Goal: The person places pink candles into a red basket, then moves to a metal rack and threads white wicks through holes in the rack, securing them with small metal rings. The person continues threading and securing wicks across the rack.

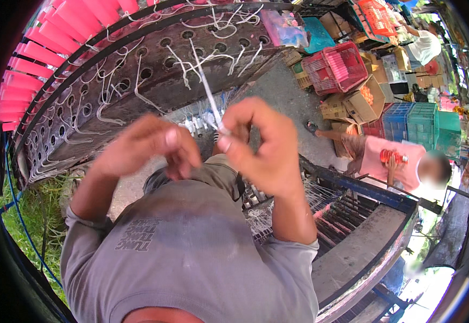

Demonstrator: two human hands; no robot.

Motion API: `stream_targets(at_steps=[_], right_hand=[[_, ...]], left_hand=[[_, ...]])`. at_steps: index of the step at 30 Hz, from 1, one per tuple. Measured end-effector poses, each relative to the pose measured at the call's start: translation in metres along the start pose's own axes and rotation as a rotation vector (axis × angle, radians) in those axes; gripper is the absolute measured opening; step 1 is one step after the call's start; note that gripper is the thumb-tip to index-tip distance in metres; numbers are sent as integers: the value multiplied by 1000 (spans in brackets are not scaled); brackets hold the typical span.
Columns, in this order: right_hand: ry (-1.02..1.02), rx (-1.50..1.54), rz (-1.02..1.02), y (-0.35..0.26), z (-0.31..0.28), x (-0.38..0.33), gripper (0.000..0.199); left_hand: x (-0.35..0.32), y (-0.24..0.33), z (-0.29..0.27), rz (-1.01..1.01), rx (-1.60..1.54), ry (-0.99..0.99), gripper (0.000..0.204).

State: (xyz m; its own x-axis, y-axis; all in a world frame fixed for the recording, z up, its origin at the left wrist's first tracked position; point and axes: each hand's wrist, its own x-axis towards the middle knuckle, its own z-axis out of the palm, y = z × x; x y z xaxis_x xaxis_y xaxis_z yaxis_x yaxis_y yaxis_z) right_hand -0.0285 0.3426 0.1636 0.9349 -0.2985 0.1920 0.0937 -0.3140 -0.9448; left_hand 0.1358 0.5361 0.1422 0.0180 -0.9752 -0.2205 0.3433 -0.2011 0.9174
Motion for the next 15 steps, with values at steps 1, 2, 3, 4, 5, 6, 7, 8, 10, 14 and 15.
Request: stream_targets(at_steps=[1, 2, 3, 4, 5, 6, 7, 8, 10, 14, 15], right_hand=[[-22, -136, -60, 1, 7, -5, 19], [-28, -286, -208, 5, 17, -7, 19], [-35, -439, -361, 10, 28, -6, 21], [-45, -589, -518, 13, 37, -6, 22], [-58, -542, -478, 12, 42, -6, 23], [-45, -520, -478, 16, 44, -4, 23], [-35, -496, -479, 22, 47, -2, 24], [-22, -464, -482, 30, 50, 4, 24], [-59, -162, -417, 45, 61, 27, 22], [-112, 203, -46, 50, 76, 42, 14], [-86, 420, 47, 51, 80, 46, 9]], left_hand=[[-4, -6, 14, -5, -157, 16, 44], [-1, -13, 19, 37, -258, 103, 41], [3, -22, 24, 85, -356, 192, 38], [4, -30, 25, 135, -455, 285, 36], [4, -33, 16, 207, -376, 285, 23], [0, -34, 9, 212, -267, 324, 20], [-6, -34, 4, 215, -157, 367, 18], [-11, -32, 0, 212, -42, 414, 15], [-19, -16, 6, 148, 433, 625, 8], [-9, -15, 6, 511, 1131, 971, 19], [-4, -15, 3, 620, 1214, 1015, 20]])
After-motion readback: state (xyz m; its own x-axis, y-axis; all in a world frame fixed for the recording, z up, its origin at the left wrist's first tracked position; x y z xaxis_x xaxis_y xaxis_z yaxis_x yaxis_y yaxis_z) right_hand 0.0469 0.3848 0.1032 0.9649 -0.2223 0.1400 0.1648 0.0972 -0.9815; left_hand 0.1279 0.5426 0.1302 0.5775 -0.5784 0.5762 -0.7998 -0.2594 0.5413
